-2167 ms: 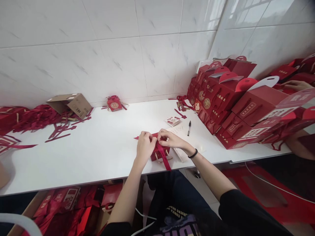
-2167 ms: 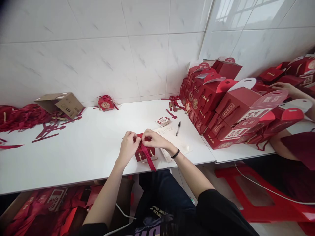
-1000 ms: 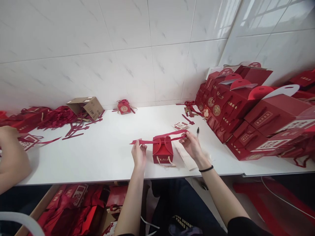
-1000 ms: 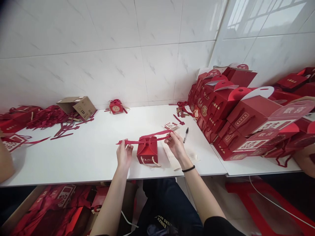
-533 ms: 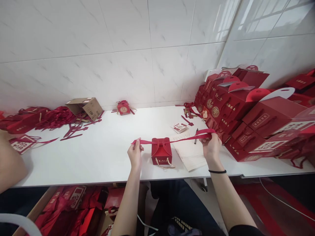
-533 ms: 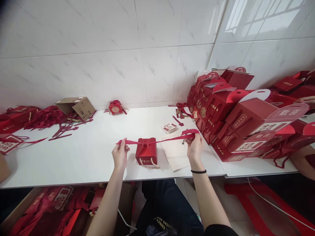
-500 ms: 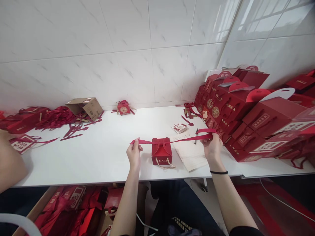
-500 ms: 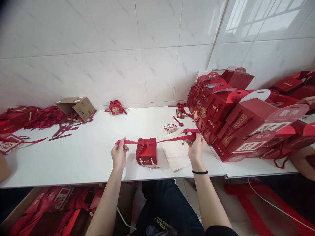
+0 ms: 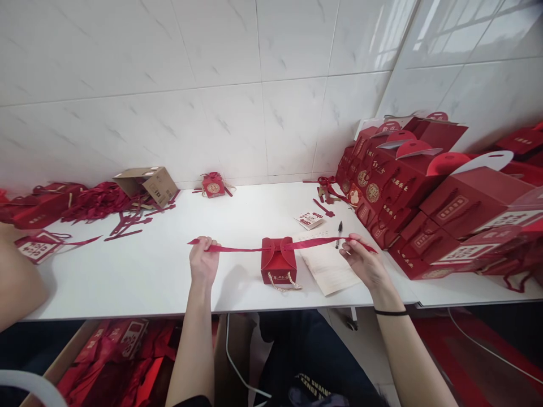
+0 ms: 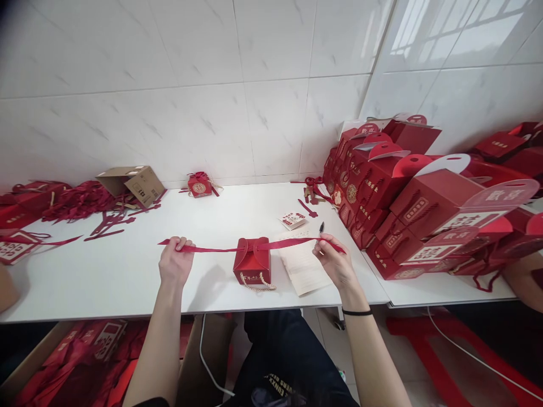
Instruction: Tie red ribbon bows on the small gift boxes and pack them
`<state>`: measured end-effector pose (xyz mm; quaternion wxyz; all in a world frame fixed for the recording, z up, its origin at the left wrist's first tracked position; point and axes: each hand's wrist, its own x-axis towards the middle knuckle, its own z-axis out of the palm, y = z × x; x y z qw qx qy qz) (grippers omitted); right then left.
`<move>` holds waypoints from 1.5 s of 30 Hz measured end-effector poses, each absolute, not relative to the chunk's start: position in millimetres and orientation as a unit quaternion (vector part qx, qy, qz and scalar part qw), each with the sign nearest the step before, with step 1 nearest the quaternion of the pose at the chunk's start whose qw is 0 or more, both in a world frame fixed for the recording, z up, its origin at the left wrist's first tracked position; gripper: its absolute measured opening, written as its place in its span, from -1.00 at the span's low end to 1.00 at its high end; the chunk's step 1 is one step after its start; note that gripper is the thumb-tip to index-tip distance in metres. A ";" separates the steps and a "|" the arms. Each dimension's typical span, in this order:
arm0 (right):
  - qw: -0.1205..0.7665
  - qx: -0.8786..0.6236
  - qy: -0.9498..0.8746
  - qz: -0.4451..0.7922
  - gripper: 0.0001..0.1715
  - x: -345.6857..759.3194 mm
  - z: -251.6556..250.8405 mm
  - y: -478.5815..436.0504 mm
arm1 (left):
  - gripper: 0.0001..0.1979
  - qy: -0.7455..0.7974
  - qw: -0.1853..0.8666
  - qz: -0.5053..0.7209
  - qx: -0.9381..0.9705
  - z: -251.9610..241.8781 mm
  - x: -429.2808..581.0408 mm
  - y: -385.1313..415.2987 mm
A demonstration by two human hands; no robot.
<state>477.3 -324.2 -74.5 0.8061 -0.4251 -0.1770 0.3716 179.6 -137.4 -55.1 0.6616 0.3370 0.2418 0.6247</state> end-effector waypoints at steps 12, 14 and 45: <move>0.834 -0.473 -0.184 0.215 -0.60 484.1 -73.8 -322.1 | -0.69 0.391 0.610 0.568 0.390 -78.3 180.6 -136.6; 0.834 -0.487 -0.185 0.184 -0.60 488.0 -74.5 -323.6 | -0.65 0.419 0.591 0.531 0.440 -82.4 178.1 -136.6; 0.802 -0.536 -0.198 0.174 -0.67 487.4 -76.6 -333.5 | -0.56 0.322 0.654 0.105 0.677 -36.7 208.8 -151.1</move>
